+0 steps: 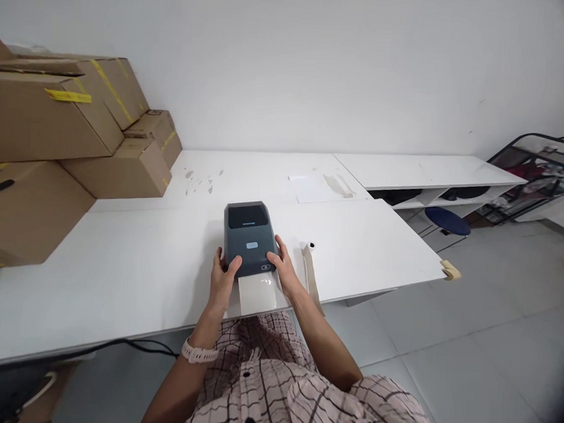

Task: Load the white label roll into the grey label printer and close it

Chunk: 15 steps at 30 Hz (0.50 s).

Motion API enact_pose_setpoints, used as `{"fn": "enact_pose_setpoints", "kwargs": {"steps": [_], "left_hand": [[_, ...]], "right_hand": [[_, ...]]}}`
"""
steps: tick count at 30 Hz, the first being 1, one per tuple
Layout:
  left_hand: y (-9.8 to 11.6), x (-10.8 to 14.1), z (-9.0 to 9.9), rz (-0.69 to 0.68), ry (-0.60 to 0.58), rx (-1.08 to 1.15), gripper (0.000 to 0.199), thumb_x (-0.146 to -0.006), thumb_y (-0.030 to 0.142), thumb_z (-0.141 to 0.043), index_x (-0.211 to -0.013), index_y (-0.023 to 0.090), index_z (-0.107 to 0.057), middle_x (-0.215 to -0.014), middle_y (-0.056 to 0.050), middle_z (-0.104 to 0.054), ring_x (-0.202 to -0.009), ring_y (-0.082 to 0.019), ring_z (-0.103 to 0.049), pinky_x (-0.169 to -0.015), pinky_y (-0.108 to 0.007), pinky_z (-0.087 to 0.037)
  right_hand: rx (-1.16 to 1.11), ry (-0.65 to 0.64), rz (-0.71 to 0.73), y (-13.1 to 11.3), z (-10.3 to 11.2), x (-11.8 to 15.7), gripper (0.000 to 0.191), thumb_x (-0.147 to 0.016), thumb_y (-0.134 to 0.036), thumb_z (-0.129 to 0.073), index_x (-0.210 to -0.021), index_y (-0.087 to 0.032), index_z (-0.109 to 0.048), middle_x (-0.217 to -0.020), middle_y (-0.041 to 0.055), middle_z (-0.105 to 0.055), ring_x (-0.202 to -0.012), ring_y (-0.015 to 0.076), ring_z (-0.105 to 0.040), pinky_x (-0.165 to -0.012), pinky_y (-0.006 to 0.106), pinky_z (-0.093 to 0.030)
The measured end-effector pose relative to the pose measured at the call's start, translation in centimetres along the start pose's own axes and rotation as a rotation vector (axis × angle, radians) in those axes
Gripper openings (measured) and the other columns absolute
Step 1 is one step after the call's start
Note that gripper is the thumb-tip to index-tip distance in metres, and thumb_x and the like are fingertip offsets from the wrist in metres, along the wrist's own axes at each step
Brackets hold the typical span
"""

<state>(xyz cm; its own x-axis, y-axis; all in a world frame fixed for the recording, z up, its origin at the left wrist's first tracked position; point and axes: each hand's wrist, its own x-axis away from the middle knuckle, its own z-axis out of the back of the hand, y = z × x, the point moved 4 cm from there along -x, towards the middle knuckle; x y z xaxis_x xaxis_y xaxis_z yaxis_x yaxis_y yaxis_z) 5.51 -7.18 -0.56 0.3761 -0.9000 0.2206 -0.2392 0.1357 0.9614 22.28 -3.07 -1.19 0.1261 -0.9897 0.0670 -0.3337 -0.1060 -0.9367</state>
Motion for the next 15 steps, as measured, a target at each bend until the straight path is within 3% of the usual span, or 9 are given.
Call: {"fn": "enact_pose_setpoints", "kwargs": {"steps": [9, 13, 15], "left_hand": [[-0.8, -0.8, 0.4, -0.088, 0.03, -0.041, 0.084, -0.074, 0.052, -0.073, -0.144, 0.021, -0.039, -0.134, -0.016, -0.058, -0.117, -0.028, -0.061, -0.096, -0.04, -0.052], [-2.3, 2.4, 0.9, -0.073, 0.076, -0.043, 0.094, -0.073, 0.047, -0.076, -0.149, 0.023, -0.027, -0.149, -0.017, -0.043, -0.127, -0.025, -0.054, -0.095, -0.032, -0.052], [-3.4, 4.8, 1.3, -0.055, 0.119, -0.091, 0.089, -0.071, 0.047, -0.077, -0.144, 0.023, -0.032, -0.15, -0.016, -0.042, -0.124, -0.023, -0.056, -0.088, -0.028, -0.054]], "right_hand": [[0.128, 0.024, 0.099, 0.2, 0.5, -0.2, 0.081, -0.081, -0.054, -0.069, -0.149, -0.027, -0.034, -0.148, 0.0093, -0.047, -0.135, 0.0283, -0.047, -0.114, 0.049, -0.038], [0.15, 0.023, 0.079, 0.4, 0.9, -0.2, 0.086, -0.08, -0.054, -0.069, -0.151, -0.028, -0.029, -0.148, 0.0106, -0.047, -0.132, 0.0289, -0.05, -0.112, 0.051, -0.039], [0.155, 0.028, 0.085, 0.5, 0.9, -0.2, 0.083, -0.081, -0.055, -0.067, -0.15, -0.029, -0.031, -0.149, 0.0093, -0.046, -0.135, 0.0288, -0.047, -0.114, 0.051, -0.037]]}}
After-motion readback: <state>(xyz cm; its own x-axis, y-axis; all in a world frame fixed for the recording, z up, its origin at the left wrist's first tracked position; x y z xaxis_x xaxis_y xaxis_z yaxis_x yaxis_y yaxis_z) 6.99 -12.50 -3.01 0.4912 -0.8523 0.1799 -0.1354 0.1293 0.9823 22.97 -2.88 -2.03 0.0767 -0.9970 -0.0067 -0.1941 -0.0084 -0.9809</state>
